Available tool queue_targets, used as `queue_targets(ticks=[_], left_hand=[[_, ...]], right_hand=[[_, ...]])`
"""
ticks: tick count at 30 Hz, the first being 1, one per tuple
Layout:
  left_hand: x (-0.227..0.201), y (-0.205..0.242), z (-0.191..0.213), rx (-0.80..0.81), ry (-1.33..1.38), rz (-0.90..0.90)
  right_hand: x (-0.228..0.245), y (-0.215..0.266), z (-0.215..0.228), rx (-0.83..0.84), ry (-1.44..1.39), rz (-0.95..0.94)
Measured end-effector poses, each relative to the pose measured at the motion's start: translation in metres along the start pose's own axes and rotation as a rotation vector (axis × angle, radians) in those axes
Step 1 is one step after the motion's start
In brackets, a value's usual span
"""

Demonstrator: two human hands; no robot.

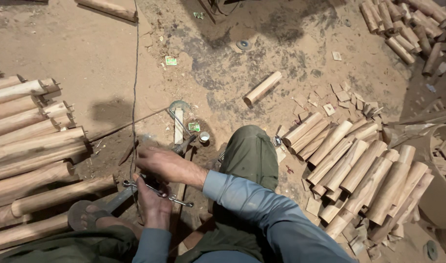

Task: The person sits on the floor and assembles wooden cylindrical parts using a metal jig and wrenches. They insert a wooden piece into the jig, tighten it with a wrench, and then remove the finished part to place it aside.

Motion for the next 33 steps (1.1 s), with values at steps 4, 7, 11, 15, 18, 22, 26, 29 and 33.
queue_targets(ticks=[4, 7, 11, 15, 18, 22, 26, 29, 33], left_hand=[[0.002, -0.004, -0.004, 0.112, 0.069, -0.020], [0.008, -0.014, 0.007, -0.033, 0.015, 0.026], [0.011, -0.019, 0.008, 0.029, 0.047, 0.013], [0.013, -0.023, 0.008, 0.025, 0.055, 0.004], [0.013, -0.026, 0.012, -0.026, 0.038, 0.018], [0.013, -0.024, 0.006, 0.082, 0.075, 0.005], [0.010, -0.021, 0.001, 0.094, 0.072, -0.003], [0.013, -0.017, 0.009, 0.017, 0.064, 0.040], [0.011, -0.018, 0.004, 0.012, 0.037, 0.042]], right_hand=[[-0.011, 0.004, -0.006, 0.023, 0.052, -0.080], [0.012, 0.004, 0.006, -0.138, 0.031, 0.286], [-0.006, 0.003, -0.002, 0.002, 0.003, -0.017], [0.005, 0.002, 0.009, -0.054, 0.024, 0.140], [0.010, 0.000, 0.013, -0.081, 0.014, 0.166], [-0.001, 0.005, 0.013, -0.045, 0.010, -0.036], [0.012, 0.005, 0.019, -0.082, -0.047, 0.130], [0.003, 0.006, 0.009, 0.017, -0.065, -0.041], [0.007, 0.002, 0.013, -0.038, -0.068, 0.042]])
Point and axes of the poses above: each hand's wrist, its own y-axis away from the middle knuckle, its own z-axis out of the back of the hand, x = y × z, the point moved 7 cm from there along -y, towards the middle knuckle, and after that the axes turned 11 degrees about -x, right-handed, at the moved point
